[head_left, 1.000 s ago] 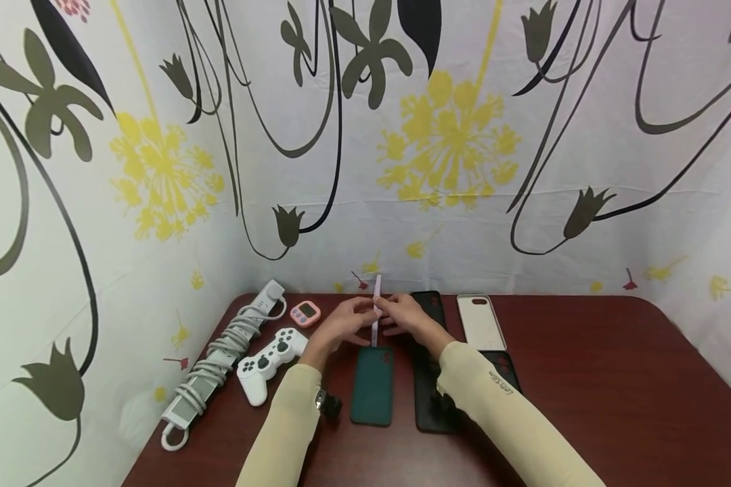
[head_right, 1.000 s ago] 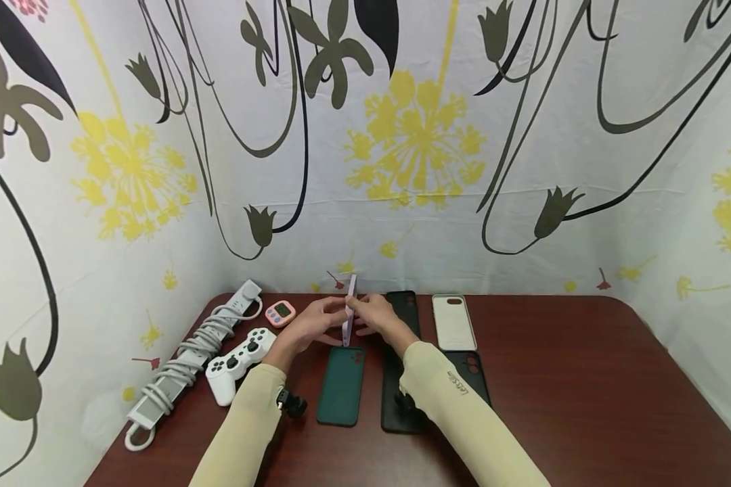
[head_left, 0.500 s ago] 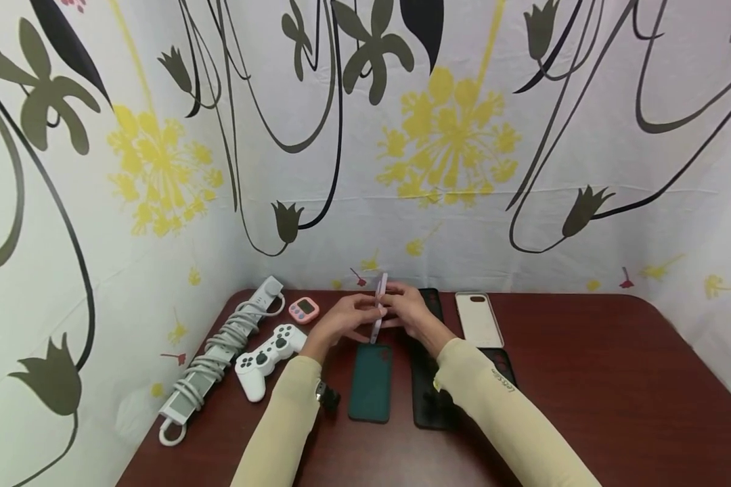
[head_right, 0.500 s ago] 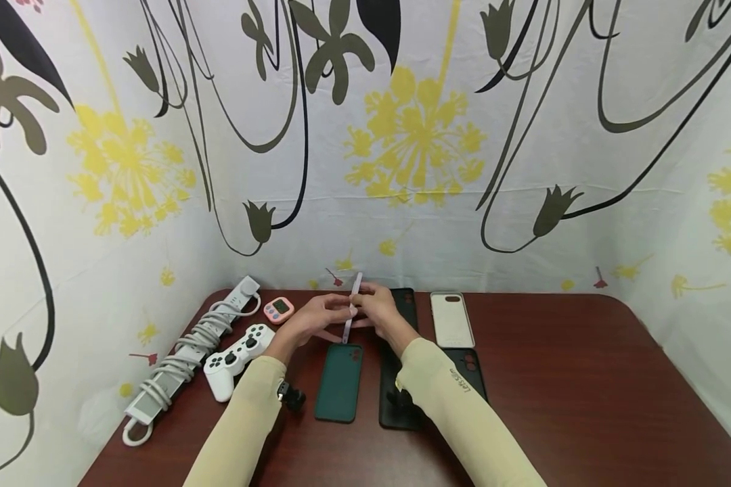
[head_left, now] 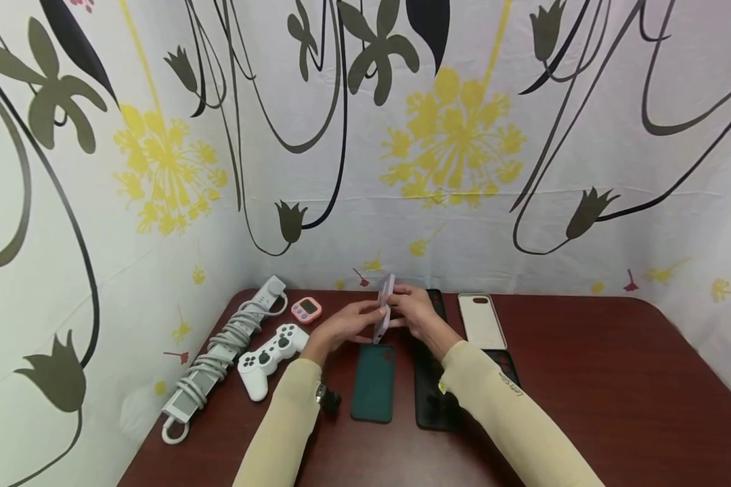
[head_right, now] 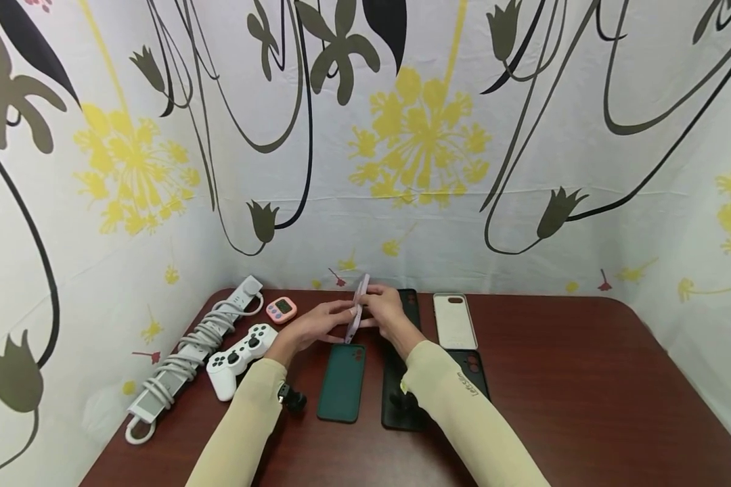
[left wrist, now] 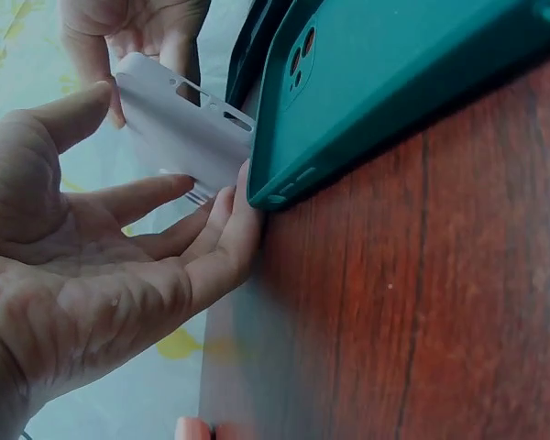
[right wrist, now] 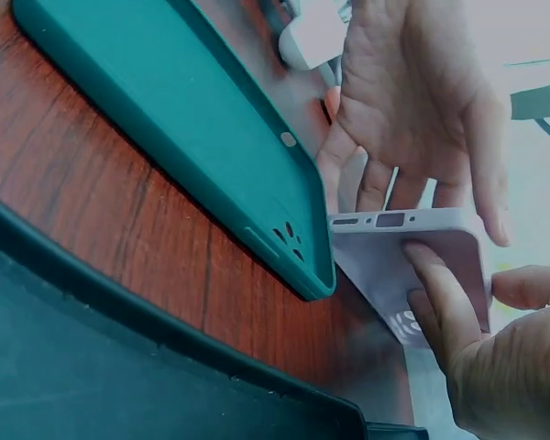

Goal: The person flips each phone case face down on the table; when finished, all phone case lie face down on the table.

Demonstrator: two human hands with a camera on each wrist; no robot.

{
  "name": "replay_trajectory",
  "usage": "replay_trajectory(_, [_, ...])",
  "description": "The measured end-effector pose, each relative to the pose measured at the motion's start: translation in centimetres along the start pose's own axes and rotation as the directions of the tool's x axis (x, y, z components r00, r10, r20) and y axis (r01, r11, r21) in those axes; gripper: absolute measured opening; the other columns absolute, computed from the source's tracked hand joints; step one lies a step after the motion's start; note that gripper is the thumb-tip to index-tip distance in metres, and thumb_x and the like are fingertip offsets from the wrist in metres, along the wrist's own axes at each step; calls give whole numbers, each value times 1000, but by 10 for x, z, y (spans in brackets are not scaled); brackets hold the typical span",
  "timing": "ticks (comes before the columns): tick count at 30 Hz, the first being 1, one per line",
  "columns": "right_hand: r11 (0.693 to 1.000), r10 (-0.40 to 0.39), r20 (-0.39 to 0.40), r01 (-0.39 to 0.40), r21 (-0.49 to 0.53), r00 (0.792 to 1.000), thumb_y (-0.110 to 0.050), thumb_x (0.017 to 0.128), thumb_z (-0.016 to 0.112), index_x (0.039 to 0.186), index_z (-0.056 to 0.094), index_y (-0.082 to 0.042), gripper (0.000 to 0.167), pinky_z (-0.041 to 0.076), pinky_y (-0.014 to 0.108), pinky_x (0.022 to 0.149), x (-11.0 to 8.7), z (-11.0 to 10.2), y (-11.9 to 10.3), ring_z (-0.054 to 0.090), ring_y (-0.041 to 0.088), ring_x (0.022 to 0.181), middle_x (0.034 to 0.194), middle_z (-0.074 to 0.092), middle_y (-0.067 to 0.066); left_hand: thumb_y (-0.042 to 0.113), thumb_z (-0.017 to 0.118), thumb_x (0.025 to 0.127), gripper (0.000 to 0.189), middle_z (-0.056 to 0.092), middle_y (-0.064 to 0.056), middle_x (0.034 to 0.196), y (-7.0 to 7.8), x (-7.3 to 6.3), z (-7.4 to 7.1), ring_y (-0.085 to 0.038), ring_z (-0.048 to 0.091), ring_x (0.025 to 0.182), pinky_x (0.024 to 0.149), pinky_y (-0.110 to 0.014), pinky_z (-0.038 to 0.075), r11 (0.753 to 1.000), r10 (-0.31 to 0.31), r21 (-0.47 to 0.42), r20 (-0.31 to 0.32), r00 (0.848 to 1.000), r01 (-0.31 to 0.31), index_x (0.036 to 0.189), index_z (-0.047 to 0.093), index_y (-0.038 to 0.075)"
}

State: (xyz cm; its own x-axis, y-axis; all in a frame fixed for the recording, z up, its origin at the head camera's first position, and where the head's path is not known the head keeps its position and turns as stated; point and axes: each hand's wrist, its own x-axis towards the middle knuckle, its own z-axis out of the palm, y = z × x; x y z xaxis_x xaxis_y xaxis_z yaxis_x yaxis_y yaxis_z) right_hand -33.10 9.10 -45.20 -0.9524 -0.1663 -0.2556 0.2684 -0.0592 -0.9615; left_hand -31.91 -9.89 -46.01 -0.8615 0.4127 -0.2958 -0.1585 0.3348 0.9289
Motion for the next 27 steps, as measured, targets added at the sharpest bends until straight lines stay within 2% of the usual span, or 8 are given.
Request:
replay_trajectory(4, [1000,2,-5,-2,3,1000,-9,107,57,155,49,0,50,66,32,70,0,-6,-2,67,39,127,148,58,29,33,58,110,58,47,-20,160,-1,0,0,-34,57,137,101,-51,60,1000,22,19,-9,1000,-21,161,43,10])
replay_trajectory(10, [1000,4,5,-4,9,1000,-7,106,56,154,49,1,49,66,30,72,-2,-7,-2,63,40,133,150,57,29,19,68,105,48,58,-19,151,-5,2,-2,-28,67,118,92,-47,64,1000,24,0,-111,993,-24,151,57,11])
replay_trajectory(13, [1000,3,3,-3,9,1000,-6,106,56,154,49,2,49,66,30,73,-2,-7,-1,63,40,134,151,56,29,14,70,103,48,61,-18,148,-6,3,-2,-25,70,114,88,-43,65,1000,17,-10,-145,989,-19,149,59,12])
replay_trajectory(16, [1000,8,-3,-8,6,1000,-6,106,56,153,51,2,48,66,30,73,-1,-7,1,64,40,133,151,56,28,12,71,101,48,62,-18,147,-7,4,-2,-25,71,113,85,-41,65,1000,14,-15,-156,988,-17,148,59,12])
replay_trajectory(23, [999,29,-24,-29,-23,999,-6,105,59,152,52,2,48,65,28,69,3,-11,5,71,27,116,147,60,27,10,76,97,72,55,-22,152,-8,3,-3,-30,70,117,86,-44,64,999,-1,-37,-207,978,-7,160,42,7])
replay_trajectory(27, [997,26,-46,-30,-75,999,-7,104,60,153,50,2,50,64,27,69,6,-16,8,68,28,118,144,60,26,9,77,96,71,55,-20,154,-6,4,-4,-25,70,110,84,-40,64,999,-6,-35,-230,973,-2,158,44,6])
